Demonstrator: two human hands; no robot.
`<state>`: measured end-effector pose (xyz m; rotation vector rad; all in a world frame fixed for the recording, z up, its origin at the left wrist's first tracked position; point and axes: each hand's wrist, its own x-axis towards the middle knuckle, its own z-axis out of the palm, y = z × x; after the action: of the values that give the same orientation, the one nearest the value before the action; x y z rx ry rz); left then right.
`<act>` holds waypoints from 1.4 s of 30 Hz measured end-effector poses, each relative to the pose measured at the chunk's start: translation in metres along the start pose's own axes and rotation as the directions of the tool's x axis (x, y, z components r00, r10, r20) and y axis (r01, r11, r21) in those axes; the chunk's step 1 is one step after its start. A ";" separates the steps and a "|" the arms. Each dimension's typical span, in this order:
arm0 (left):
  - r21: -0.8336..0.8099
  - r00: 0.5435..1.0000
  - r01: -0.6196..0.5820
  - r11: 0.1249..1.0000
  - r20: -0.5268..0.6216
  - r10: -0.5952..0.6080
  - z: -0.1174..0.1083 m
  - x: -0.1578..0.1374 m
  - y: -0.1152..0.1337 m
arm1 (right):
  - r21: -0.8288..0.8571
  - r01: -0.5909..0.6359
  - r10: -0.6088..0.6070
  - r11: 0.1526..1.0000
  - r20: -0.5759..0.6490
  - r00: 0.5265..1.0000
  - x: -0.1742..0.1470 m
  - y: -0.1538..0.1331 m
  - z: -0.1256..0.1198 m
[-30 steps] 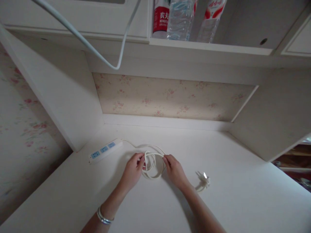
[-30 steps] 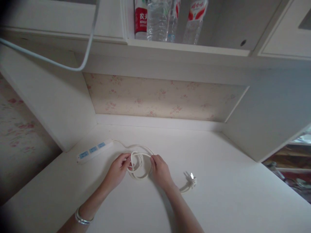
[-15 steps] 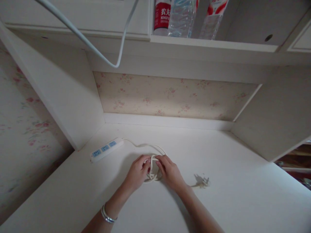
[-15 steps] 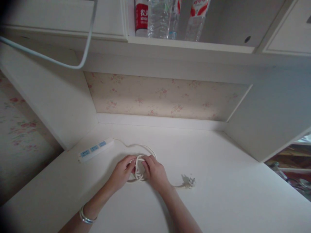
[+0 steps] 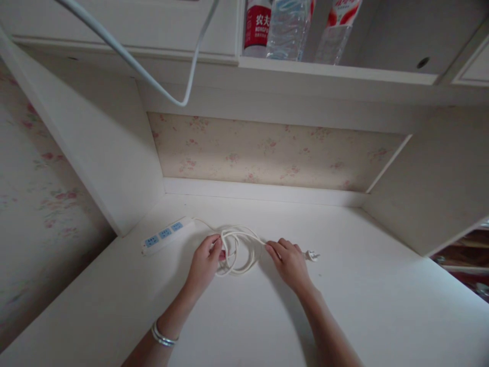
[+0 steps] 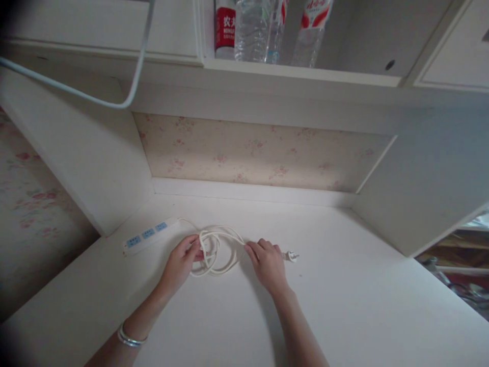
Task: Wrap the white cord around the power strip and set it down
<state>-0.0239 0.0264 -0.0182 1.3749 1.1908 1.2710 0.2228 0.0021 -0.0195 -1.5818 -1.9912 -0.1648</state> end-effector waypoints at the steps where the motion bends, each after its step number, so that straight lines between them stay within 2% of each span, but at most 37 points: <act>1: -0.043 0.999 0.022 0.999 0.026 -0.021 0.000 0.000 0.002 | 0.005 0.009 -0.009 1.000 -0.047 0.999 0.000 0.000 -0.001; 7: -0.218 0.980 0.140 0.966 0.167 -0.105 -0.006 0.003 0.010 | 0.153 0.067 -0.036 0.986 -0.197 0.980 -0.003 -0.009 -0.001; 13: -0.308 0.954 0.223 0.925 0.262 -0.143 -0.004 0.000 0.012 | 0.316 -0.012 0.118 0.949 -0.320 0.940 -0.004 -0.015 -0.003; 16: -0.311 0.941 0.244 0.919 0.304 -0.147 -0.003 -0.002 0.012 | 0.317 0.002 0.100 0.948 -0.306 0.947 -0.004 -0.015 -0.004; 23: -0.255 0.926 0.223 0.941 0.356 -0.123 -0.005 -0.004 0.016 | 0.386 0.114 -0.037 0.915 -0.202 0.979 -0.004 -0.020 -0.006; 30: -0.286 0.901 0.282 0.916 0.406 -0.150 -0.006 -0.002 0.012 | 0.465 0.197 -0.158 0.863 -0.121 0.980 -0.004 -0.025 -0.009; 35: -0.252 0.868 0.318 0.914 0.465 -0.175 -0.008 0.000 0.005 | 0.522 0.185 -0.111 0.833 -0.169 0.979 -0.005 -0.025 -0.007; 38: -0.229 0.867 0.307 0.924 0.469 -0.171 -0.006 -0.002 0.008 | 0.549 0.182 -0.079 0.816 -0.206 0.975 -0.005 -0.026 -0.006; 42: -0.145 0.873 0.284 0.948 0.447 -0.194 -0.001 -0.006 0.014 | 0.520 0.179 -0.132 0.835 -0.126 0.983 -0.006 -0.035 0.001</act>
<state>-0.0236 0.0189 -0.0047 1.2256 0.8633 0.8310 0.1913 -0.0131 -0.0144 -1.0402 -1.8820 0.2392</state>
